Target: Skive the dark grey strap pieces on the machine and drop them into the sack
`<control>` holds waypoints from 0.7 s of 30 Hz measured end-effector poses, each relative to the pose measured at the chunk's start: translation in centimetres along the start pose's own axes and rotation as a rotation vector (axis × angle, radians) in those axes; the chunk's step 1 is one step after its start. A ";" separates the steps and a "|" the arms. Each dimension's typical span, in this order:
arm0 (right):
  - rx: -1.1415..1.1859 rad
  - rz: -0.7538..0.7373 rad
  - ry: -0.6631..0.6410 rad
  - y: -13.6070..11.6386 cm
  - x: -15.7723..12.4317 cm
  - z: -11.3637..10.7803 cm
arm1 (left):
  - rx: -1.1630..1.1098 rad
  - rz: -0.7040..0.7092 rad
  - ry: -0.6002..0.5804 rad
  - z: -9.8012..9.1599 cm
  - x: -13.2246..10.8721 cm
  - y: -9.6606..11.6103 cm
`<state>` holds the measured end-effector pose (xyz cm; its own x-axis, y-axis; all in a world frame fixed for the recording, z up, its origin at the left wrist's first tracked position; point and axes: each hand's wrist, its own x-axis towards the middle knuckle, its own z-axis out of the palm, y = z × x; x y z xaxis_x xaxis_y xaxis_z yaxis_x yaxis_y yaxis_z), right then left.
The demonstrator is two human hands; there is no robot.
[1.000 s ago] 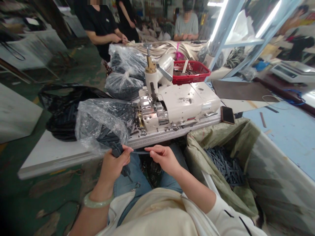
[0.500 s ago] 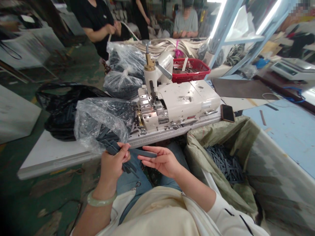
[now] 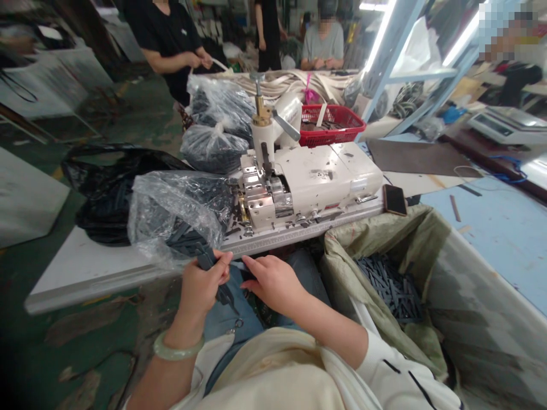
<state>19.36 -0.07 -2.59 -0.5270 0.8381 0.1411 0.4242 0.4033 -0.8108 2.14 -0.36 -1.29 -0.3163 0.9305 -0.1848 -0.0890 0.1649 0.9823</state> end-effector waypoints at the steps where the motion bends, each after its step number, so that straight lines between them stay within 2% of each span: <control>1: -0.148 -0.008 -0.009 -0.2 0.4 0.3 | 0.026 0.021 -0.005 0.2 0.0 -0.1; 3: -0.284 0.018 -0.007 -0.2 1.5 0.4 | 0.037 0.067 0.000 0.3 0.2 -0.3; 5: -0.218 0.068 0.030 0.4 3.2 -0.2 | -0.066 0.044 0.021 0.1 0.4 -0.4; 8: 0.241 0.239 0.122 2.0 6.6 -2.5 | -0.250 -0.012 0.030 -0.6 0.6 -0.1; 10: 0.613 0.383 0.187 2.8 9.1 -4.3 | -0.308 -0.042 0.027 -1.0 0.7 0.1; 12: 0.842 0.484 0.245 3.2 11.1 -5.5 | -0.322 -0.065 0.026 -1.2 0.6 0.2; 15: 0.937 0.543 0.277 3.2 12.8 -6.3 | -0.323 -0.078 0.034 -1.2 0.6 0.1; 21: 0.996 0.613 0.354 2.9 13.8 -6.2 | -0.338 -0.096 0.045 -1.4 1.1 -0.3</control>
<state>17.90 14.92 0.58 -0.1422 0.9071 -0.3962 -0.3000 -0.4210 -0.8560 0.52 0.16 -1.84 -0.3322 0.8994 -0.2843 -0.4257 0.1260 0.8961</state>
